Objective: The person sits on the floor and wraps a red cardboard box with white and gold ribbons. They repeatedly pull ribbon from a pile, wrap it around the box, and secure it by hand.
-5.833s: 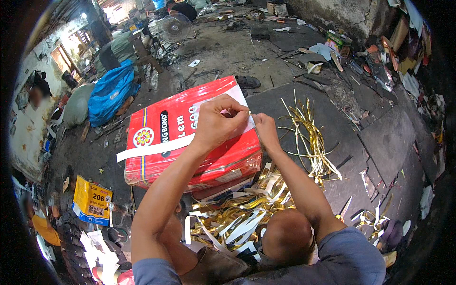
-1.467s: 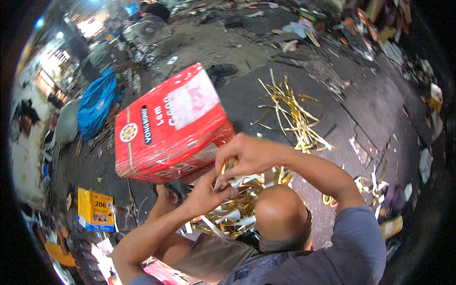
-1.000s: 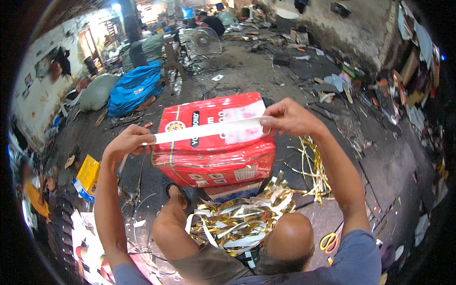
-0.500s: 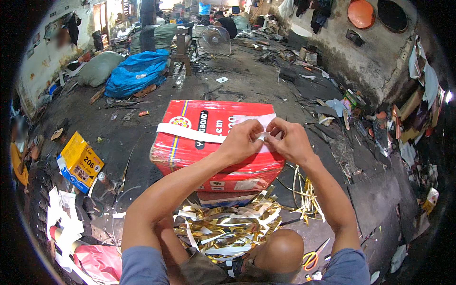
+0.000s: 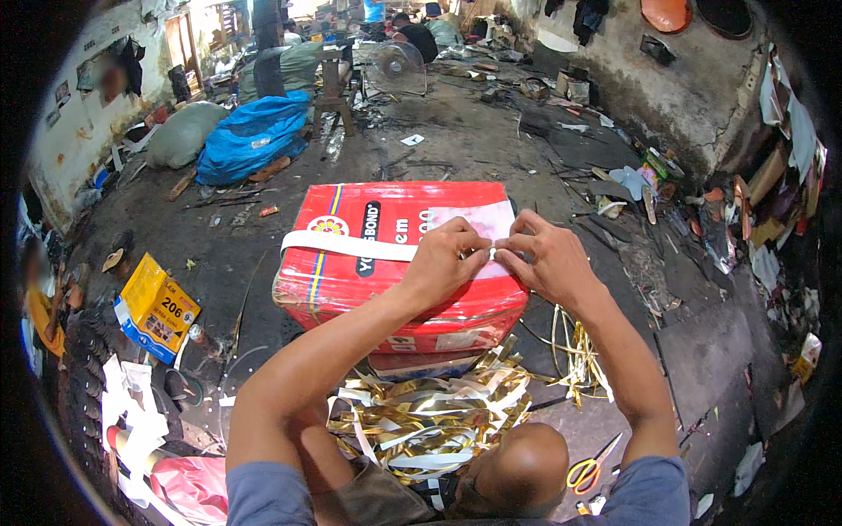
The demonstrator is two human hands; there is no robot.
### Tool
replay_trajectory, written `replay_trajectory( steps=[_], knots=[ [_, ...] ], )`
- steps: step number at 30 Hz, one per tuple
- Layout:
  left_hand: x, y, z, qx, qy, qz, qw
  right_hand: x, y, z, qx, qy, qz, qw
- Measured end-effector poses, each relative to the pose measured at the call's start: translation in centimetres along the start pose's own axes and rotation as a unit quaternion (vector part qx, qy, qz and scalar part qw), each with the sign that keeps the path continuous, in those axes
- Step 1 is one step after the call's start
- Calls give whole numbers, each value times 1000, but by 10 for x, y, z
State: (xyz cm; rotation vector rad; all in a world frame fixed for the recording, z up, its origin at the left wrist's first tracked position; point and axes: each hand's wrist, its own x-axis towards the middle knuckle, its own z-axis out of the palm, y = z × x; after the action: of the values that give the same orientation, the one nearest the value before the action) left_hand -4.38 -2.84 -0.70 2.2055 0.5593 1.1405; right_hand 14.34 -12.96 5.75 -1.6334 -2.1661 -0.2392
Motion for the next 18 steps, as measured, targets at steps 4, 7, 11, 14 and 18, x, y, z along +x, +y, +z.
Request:
replay_trajectory(
  steps=[4, 7, 11, 14, 18],
  knots=[
    [0, -3, -1, -14, -13, -25, 1000, 3, 5, 2, 7, -15, -15, 1000],
    [2, -3, -6, -62, -27, -51, 996, 5, 7, -1, 35, -24, -4, 999],
    [4, -6, -1, -80, -19, -50, 995, 5, 13, -1, 141, -8, 29, 990],
    [6, -11, 3, -87, -14, -47, 995, 4, 10, 4, 178, 20, 73, 981],
    [6, -12, 3, -71, 3, -46, 996, 1, 3, 15, 194, 69, 107, 973]
  ],
)
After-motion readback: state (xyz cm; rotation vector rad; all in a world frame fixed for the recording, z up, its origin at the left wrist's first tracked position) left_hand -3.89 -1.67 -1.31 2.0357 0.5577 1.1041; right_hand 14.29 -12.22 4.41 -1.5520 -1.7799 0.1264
